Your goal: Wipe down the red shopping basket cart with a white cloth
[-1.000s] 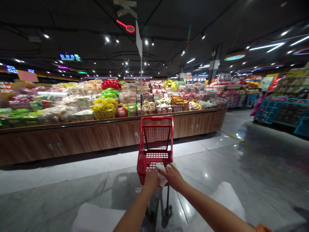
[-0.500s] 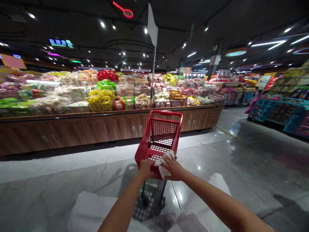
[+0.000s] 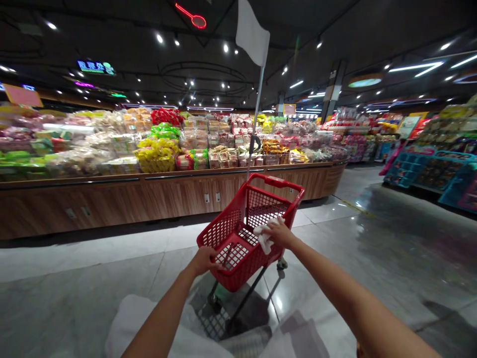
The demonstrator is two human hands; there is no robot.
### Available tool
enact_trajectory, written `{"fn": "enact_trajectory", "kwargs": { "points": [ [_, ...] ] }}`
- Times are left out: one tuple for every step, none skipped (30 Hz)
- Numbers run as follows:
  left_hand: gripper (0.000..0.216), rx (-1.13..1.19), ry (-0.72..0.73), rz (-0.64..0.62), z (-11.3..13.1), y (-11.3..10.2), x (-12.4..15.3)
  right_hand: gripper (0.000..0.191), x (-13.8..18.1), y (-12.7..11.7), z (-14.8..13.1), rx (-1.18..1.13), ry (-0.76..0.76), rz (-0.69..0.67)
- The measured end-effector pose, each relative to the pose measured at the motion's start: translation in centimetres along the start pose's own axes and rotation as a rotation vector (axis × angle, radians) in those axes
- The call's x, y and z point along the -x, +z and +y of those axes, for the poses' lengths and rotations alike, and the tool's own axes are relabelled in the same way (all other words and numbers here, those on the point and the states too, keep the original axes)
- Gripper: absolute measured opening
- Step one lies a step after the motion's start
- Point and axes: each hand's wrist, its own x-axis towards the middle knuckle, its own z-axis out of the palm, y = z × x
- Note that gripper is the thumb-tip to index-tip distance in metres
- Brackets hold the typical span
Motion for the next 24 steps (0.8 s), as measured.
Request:
{"fn": "enact_trajectory", "kwargs": {
  "points": [
    [0.046,0.011,0.008,-0.010,-0.2,-0.5,0.1,0.034,0.2,0.2,-0.1,0.002,0.000,0.014],
    [0.044,0.027,0.008,-0.013,0.0,-1.0,0.2,0.034,0.3,0.5,-0.4,0.003,0.002,0.031],
    [0.042,0.048,0.001,-0.003,0.5,-1.4,0.1,0.034,0.4,0.8,-0.8,0.004,0.010,0.050],
    [0.043,0.071,-0.010,0.015,1.4,-1.6,-0.1,0.034,0.4,1.0,-1.2,0.006,0.024,0.070],
    [0.046,0.091,-0.019,0.036,2.7,-1.6,-0.4,0.035,0.4,1.2,-1.7,0.012,0.040,0.088],
    [0.052,0.108,-0.030,0.062,4.2,-1.4,-0.8,0.034,0.3,1.2,-2.3,0.020,0.057,0.100],
    [0.059,0.103,-0.041,0.073,5.8,-1.0,-1.3,0.034,0.1,1.2,-2.8,0.031,0.074,0.104],
    [0.062,0.088,-0.046,0.070,7.4,-0.4,-1.8,0.034,-0.1,1.2,-3.4,0.043,0.087,0.102],
    [0.059,0.060,-0.104,0.084,8.8,0.3,-2.2,0.034,-0.4,1.2,-4.1,0.053,0.098,0.100],
    [0.054,0.017,-0.192,0.110,9.9,1.0,-2.5,0.035,-0.7,1.2,-4.9,0.057,0.104,0.099],
    [0.047,-0.022,-0.261,0.131,10.7,1.6,-2.8,0.037,-1.2,1.2,-5.7,0.055,0.104,0.102],
    [0.039,-0.058,-0.318,0.150,11.2,2.0,-3.0,0.039,-1.7,1.4,-6.7,0.047,0.096,0.105],
    [0.032,-0.086,-0.350,0.161,11.3,2.4,-3.0,0.040,-2.2,1.6,-7.7,0.035,0.083,0.105],
    [0.026,-0.104,-0.356,0.163,11.2,2.5,-3.0,0.040,-2.7,1.8,-8.7,0.026,0.072,0.102],
    [0.023,-0.115,-0.350,0.161,10.9,2.6,-2.9,0.038,-3.2,2.0,-9.5,0.021,0.066,0.096],
    [0.023,-0.121,-0.340,0.159,10.5,2.5,-2.8,0.036,-3.6,2.2,-10.2,0.019,0.057,0.088],
    [0.023,-0.127,-0.328,0.157,10.0,2.3,-2.6,0.035,-3.9,2.2,-10.6,0.019,0.040,0.077],
    [0.022,-0.132,-0.309,0.156,9.5,2.1,-2.3,0.034,-4.0,2.2,-10.7,0.020,0.010,0.065],
    [0.022,-0.136,-0.288,0.151,8.9,1.9,-2.1,0.033,-4.0,1.9,-10.3,0.022,-0.029,0.054],
    [0.022,-0.137,-0.268,0.147,8.4,1.6,-1.8,0.034,-3.7,1.5,-9.4,0.026,-0.068,0.042],
    [0.022,-0.137,-0.254,0.142,7.9,1.4,-1.6,0.035,-3.4,1.0,-8.2,0.036,-0.093,0.032],
    [0.023,-0.136,-0.248,0.140,7.4,1.2,-1.4,0.035,-2.8,0.3,-6.7,0.052,-0.097,0.025],
    [0.023,-0.136,-0.249,0.140,7.0,1.0,-1.1,0.035,-2.2,-0.5,-4.9,0.077,-0.075,0.023],
    [0.024,-0.136,-0.254,0.145,6.6,0.9,-0.9,0.033,-1.5,-1.3,-3.1,0.106,-0.043,0.024]
  ]
}}
